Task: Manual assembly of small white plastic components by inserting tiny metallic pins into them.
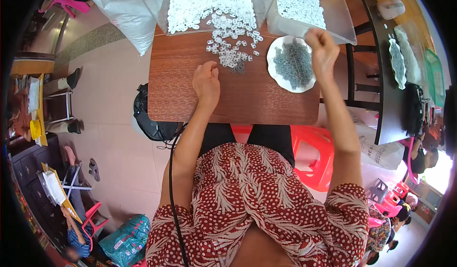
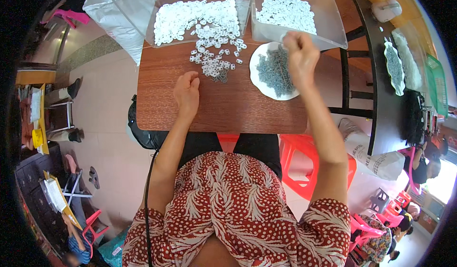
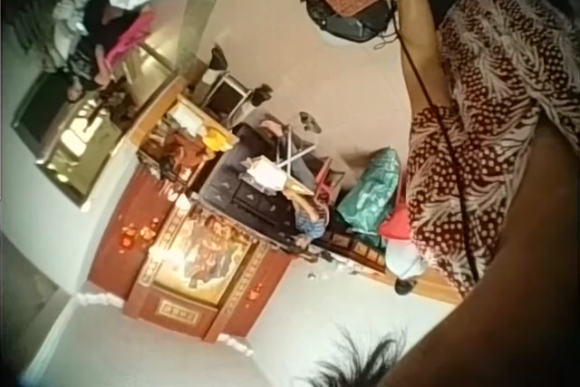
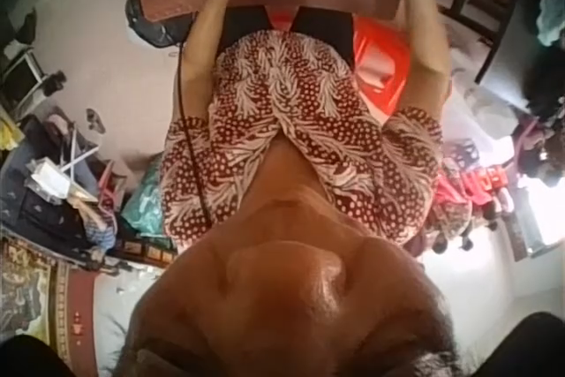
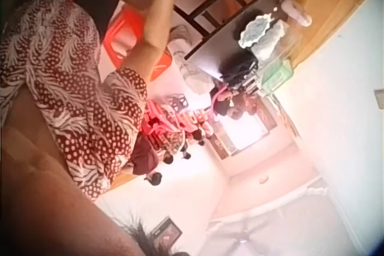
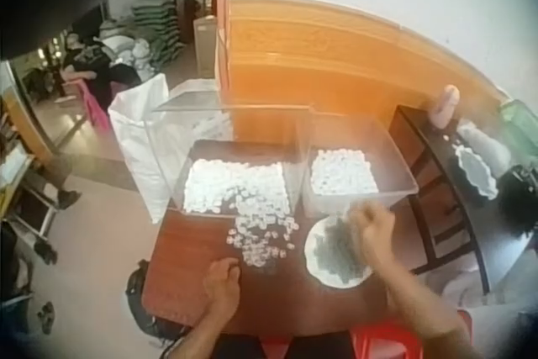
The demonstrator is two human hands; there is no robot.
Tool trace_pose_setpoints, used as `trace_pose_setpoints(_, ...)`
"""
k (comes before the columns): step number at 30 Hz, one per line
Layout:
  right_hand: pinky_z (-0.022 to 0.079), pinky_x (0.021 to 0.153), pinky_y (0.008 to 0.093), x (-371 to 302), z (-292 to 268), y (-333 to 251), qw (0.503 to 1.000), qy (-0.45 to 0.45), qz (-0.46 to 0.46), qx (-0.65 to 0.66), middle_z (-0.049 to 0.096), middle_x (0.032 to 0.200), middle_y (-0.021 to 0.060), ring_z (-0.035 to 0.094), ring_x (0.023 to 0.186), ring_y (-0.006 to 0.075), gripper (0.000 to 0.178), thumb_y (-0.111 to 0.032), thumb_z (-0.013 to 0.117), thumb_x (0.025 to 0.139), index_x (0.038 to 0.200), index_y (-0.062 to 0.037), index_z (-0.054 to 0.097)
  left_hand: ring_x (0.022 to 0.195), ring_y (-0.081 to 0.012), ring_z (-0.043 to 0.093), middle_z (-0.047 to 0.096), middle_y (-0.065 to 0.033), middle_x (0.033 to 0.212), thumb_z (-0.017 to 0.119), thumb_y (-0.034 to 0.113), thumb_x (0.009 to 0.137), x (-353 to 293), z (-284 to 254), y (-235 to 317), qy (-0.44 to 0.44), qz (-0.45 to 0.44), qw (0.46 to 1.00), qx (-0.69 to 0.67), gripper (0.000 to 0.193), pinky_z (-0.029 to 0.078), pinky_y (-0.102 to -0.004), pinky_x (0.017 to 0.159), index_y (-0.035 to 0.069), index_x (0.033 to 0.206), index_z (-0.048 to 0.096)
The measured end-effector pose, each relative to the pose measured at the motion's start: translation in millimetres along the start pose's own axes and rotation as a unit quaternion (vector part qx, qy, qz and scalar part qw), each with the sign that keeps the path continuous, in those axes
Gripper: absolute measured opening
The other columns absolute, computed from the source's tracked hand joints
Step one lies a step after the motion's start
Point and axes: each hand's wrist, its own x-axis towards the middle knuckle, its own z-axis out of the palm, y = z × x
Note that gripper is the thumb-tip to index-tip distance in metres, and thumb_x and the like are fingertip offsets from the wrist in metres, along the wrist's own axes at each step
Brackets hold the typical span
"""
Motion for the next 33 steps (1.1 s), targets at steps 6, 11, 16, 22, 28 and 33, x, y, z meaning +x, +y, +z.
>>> trace_pose_setpoints(6,0.045,0.067,0.0286,92,-19,34,0.964,0.071,-0.105,-0.235,0.065,0.078,0.0108,0.06,0.07,0.0172,0.022,-0.015,0.061,0.08,0.096,-0.0002,0.062,0.077,-0.0304,0.054,0.055,-0.0108,0.078,0.063,0.003,0.072,13,16,0,0.034,0.019,0.999,0.008,0.016,0.042,-0.0402,0.067,0.008,0.087,0.06)
trace_pose_setpoints(11,0.045,0.068,0.0303,79,-4,43,0.947,0.077,-0.12,-0.289,0.064,0.083,0.012,0.06,0.074,0.02,0.02,-0.014,0.06,0.08,0.096,-0.0012,0.062,0.079,-0.0303,0.055,0.055,-0.0104,0.078,0.065,0.011,0.073,31,23,-3,-0.014,0.038,0.991,0.124,0.015,0.044,-0.0418,0.067,0.012,0.088,0.062)
trace_pose_setpoints(16,0.046,0.067,0.0297,27,5,23,0.961,0.031,-0.218,-0.17,0.062,0.085,0.012,0.059,0.075,0.0206,0.014,-0.004,0.061,0.079,0.093,-0.0002,0.062,0.079,-0.0305,0.055,0.055,-0.0105,0.078,0.065,0.016,0.074,34,23,-1,-0.039,0.015,0.987,0.157,0.012,0.044,-0.0425,0.065,0.015,0.086,0.063)
trace_pose_setpoints(22,0.045,0.066,0.0282,-9,12,2,0.956,0.021,-0.261,-0.135,0.06,0.081,0.0117,0.057,0.072,0.0219,0.011,0.004,0.061,0.077,0.088,0.0009,0.061,0.079,-0.0312,0.055,0.054,-0.0105,0.077,0.061,0.017,0.076,34,32,0,-0.019,0.006,0.979,0.203,0.005,0.044,-0.0432,0.065,0.015,0.081,0.063)
trace_pose_setpoints(28,0.044,0.067,0.0241,-48,41,-4,0.979,-0.048,-0.192,-0.041,0.061,0.082,0.0089,0.057,0.074,0.0153,0.012,0.001,0.062,0.078,0.09,0.0008,0.062,0.072,-0.0271,0.057,0.059,-0.0094,0.073,0.058,0.013,0.079,35,22,-13,-0.003,0.011,0.991,0.137,0.005,0.044,-0.0395,0.061,0.01,0.081,0.062)
trace_pose_setpoints(33,0.044,0.066,0.0216,-89,88,2,0.979,-0.176,-0.006,0.1,0.061,0.08,0.0027,0.054,0.074,0.0078,0.014,-0.002,0.061,0.079,0.093,0.0002,0.063,0.055,-0.0127,0.055,0.061,-0.0044,0.064,0.055,0.005,0.081,24,-12,9,-0.108,-0.128,0.982,-0.091,0.006,0.042,-0.0259,0.049,0.004,0.083,0.061)
